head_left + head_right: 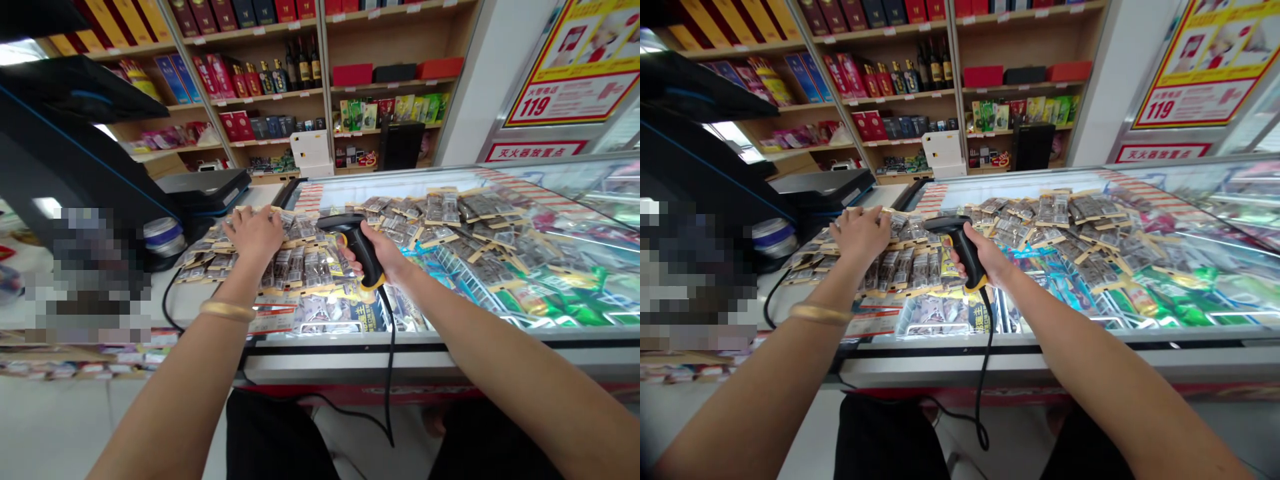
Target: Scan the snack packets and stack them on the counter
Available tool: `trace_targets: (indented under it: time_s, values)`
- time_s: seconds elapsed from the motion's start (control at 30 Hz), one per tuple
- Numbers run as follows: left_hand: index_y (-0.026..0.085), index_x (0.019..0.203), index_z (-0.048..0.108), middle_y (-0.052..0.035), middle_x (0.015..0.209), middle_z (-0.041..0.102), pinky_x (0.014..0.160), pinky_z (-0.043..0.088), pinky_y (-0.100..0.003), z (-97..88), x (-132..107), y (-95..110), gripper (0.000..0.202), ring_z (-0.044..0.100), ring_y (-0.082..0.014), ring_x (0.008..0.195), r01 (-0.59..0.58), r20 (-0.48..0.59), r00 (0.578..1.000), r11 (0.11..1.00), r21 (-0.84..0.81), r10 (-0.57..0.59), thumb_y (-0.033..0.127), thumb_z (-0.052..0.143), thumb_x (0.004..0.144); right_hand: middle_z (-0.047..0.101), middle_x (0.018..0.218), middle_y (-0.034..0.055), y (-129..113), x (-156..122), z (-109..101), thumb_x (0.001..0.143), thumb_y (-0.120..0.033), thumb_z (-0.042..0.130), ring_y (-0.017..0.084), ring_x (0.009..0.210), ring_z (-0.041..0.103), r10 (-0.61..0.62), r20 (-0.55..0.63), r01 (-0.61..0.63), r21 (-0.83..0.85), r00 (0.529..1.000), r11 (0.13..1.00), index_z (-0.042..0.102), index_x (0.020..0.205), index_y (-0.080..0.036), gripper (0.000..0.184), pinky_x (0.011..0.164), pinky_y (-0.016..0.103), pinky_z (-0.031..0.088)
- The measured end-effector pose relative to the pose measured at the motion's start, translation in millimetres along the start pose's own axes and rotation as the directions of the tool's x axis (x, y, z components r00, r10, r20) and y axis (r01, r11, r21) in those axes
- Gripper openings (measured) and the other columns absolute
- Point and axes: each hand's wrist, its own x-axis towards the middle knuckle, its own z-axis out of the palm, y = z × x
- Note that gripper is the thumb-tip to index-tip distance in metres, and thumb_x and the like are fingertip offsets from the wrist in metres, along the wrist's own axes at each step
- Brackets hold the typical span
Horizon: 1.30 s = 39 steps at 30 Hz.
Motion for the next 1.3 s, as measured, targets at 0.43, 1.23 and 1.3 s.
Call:
trace_targets:
  time_s: [0.43, 1.23, 1.3]
  values:
    - [0.025, 0.131, 0.068, -0.0168, 0.149, 0.057, 0.125, 0.014, -0.064, -7.5, -22.0, 29.5, 0.045, 0.039, -0.0394, 0.147, -0.171, -0.016, 0.985, 0.985, 0.002, 0.171, 0.039, 0.046, 0.095, 0.053, 0.063, -0.0014, -39.8, -41.5, -34.3, 0.095, -0.071, 0.047, 0.011, 0.046, 0.044, -0.151, -0.043, 0.15, -0.023, 0.988, 0.988, 0.06, 0.108, -0.017, 0.057, 0.043, 0.023, 0.04]
    - [0.02, 0.132, 0.066, -0.0141, 0.13, 0.068, 0.114, 0.044, -0.045, -45.5, -77.6, -64.6, 0.048, 0.06, -0.0277, 0.127, -0.302, -0.254, 0.933, 0.938, -0.173, 0.253, 0.043, 0.039, 0.1, 0.052, 0.065, 0.0003, -42.8, -71.6, -63.2, 0.093, -0.074, 0.048, 0.011, 0.047, 0.043, -0.211, -0.103, 0.193, -0.165, 0.972, 0.967, 0.065, 0.097, -0.022, 0.055, 0.043, 0.026, 0.038]
    - [0.012, 0.143, 0.057, -0.0226, 0.141, 0.06, 0.116, 0.04, -0.053, -40.3, -102.7, -79.1, 0.061, 0.053, -0.0353, 0.136, -0.28, -0.074, 0.959, 0.957, -0.078, 0.274, 0.049, 0.046, 0.096, 0.052, 0.065, 0.0005, -41.8, -70.8, -62.8, 0.094, -0.074, 0.046, 0.012, 0.046, 0.043, -0.21, -0.098, 0.189, -0.191, 0.973, 0.963, 0.065, 0.099, -0.022, 0.055, 0.043, 0.027, 0.038]
